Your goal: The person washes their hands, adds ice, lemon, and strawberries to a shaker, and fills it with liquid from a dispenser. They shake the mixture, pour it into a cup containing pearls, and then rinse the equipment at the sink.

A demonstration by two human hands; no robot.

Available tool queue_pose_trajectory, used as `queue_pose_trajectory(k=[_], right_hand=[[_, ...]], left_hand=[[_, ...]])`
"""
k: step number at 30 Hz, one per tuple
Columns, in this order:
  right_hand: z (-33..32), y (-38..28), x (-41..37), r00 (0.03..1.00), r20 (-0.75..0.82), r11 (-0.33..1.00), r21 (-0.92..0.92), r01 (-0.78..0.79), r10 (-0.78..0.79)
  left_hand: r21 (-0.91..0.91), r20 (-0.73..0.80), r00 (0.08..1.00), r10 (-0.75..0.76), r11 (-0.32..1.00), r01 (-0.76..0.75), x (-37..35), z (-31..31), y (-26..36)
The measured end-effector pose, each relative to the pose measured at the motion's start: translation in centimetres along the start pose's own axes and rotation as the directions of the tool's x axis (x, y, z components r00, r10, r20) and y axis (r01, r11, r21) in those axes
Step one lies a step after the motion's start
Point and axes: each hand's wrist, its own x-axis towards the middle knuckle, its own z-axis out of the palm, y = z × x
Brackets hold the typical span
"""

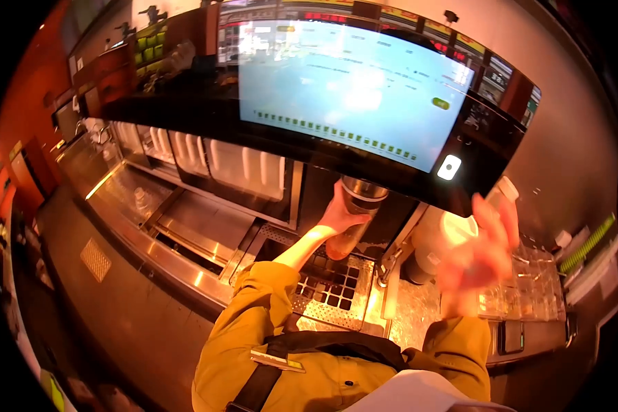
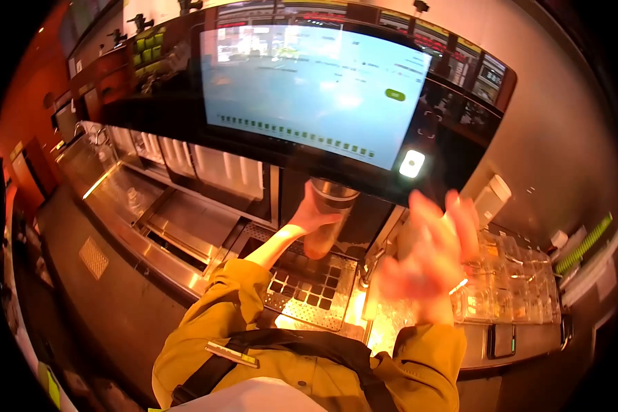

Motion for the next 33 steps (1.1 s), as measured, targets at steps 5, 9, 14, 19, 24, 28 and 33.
queue_pose_trajectory(k=[5,9,14,19,24,28,33], right_hand=[[-2.5,-3.2,-9.2,0.972,0.231,0.857,0.509,-0.088,-0.037],[-1.0,-11.6,-21.5,0.549,0.727,0.424,0.380,-0.822,0.413],[-4.8,-14.1,-24.8,0.269,0.800,0.200,0.189,-0.961,0.536],[-6.8,-13.2,-27.6,0.128,0.618,0.142,0.027,-0.989,0.776],[-11.3,-12.7,-31.7,0.020,0.243,0.066,-0.182,-0.981,0.970],[-16.2,-13.4,-34.8,0.091,0.114,0.133,-0.446,-0.885,0.989],[-20.5,-14.6,-40.6,0.039,-0.164,-0.018,-0.332,-0.943,0.986]], left_hand=[[0.049,-0.017,1.000,0.001,0.999,0.000,-0.3,0.1,1.3],[0.066,-0.005,0.994,-0.110,0.992,0.110,-0.6,-0.1,2.8],[0.101,-0.002,0.995,-0.104,0.989,0.104,-0.6,0.1,2.9],[0.101,-0.061,0.994,-0.095,0.990,0.101,-0.9,0.0,2.3],[0.106,-0.023,0.993,-0.116,0.987,0.117,-1.2,-0.3,3.3],[0.134,-0.046,0.986,-0.160,0.977,0.165,-1.3,-0.2,2.9],[0.200,-0.057,0.998,0.024,0.980,-0.012,-0.7,-0.1,1.1]])
